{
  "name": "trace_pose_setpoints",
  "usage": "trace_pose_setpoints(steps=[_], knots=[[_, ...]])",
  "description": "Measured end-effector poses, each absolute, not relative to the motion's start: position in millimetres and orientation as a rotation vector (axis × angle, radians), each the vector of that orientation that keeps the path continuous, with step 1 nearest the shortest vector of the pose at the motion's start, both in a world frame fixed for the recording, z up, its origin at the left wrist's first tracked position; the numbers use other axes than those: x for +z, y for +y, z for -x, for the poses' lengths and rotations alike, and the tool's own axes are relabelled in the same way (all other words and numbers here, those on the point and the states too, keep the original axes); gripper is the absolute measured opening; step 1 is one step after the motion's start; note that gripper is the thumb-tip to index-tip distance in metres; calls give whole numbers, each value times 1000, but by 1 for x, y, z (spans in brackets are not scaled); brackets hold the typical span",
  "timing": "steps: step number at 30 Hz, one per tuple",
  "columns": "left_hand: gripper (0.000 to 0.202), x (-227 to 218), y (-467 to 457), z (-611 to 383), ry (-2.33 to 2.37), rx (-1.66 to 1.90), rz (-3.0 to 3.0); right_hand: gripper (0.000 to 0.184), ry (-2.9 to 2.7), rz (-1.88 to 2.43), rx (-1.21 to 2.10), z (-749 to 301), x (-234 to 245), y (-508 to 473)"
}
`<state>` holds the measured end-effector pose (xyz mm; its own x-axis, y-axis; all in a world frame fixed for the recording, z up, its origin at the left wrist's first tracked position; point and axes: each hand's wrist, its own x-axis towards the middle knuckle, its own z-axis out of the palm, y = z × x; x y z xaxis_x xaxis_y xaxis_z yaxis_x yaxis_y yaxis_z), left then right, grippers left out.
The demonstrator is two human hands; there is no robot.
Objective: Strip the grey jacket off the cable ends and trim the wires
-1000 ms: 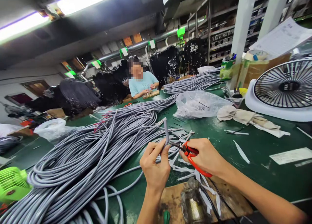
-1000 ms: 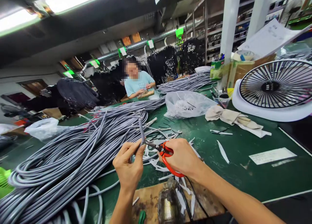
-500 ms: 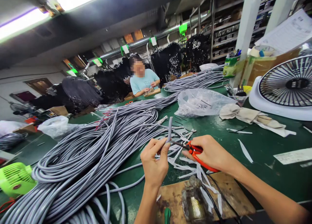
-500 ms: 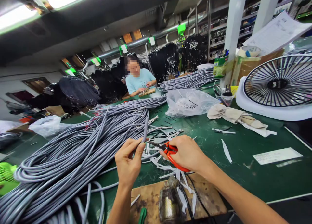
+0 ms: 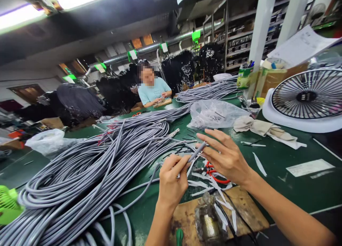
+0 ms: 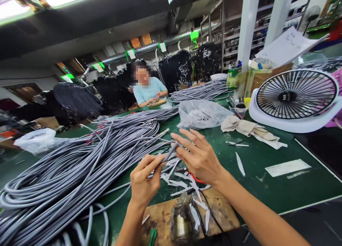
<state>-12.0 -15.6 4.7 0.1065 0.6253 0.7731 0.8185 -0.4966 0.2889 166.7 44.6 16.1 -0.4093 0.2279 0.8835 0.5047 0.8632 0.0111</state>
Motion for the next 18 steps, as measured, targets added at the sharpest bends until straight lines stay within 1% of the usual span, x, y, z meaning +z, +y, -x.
trace_pose_setpoints(steps=[2,4,5,7,10,15,18], knots=[[26,2,-15,12,-1392,-1254,2139,27,-1843,539,-362,-168,16,42],[27,0,-14,13,-1335,-1177,2120,31,-1794,571,-406,-168,15,40],[28,-1,-13,13,-1311,-1156,2096,30,-1844,585,-433,-167,14,39],[29,-2,-13,13,-1286,-1180,1994,23,-1997,591,-449,-161,10,37],[28,-2,-14,11,-1285,-1308,1811,14,-2076,589,-326,-149,1,30],[21,0,-18,5,-1421,-1540,1796,15,-2055,548,21,-133,-14,24],[17,1,-18,2,-1525,-1588,1858,14,-2052,572,65,-132,-15,28]])
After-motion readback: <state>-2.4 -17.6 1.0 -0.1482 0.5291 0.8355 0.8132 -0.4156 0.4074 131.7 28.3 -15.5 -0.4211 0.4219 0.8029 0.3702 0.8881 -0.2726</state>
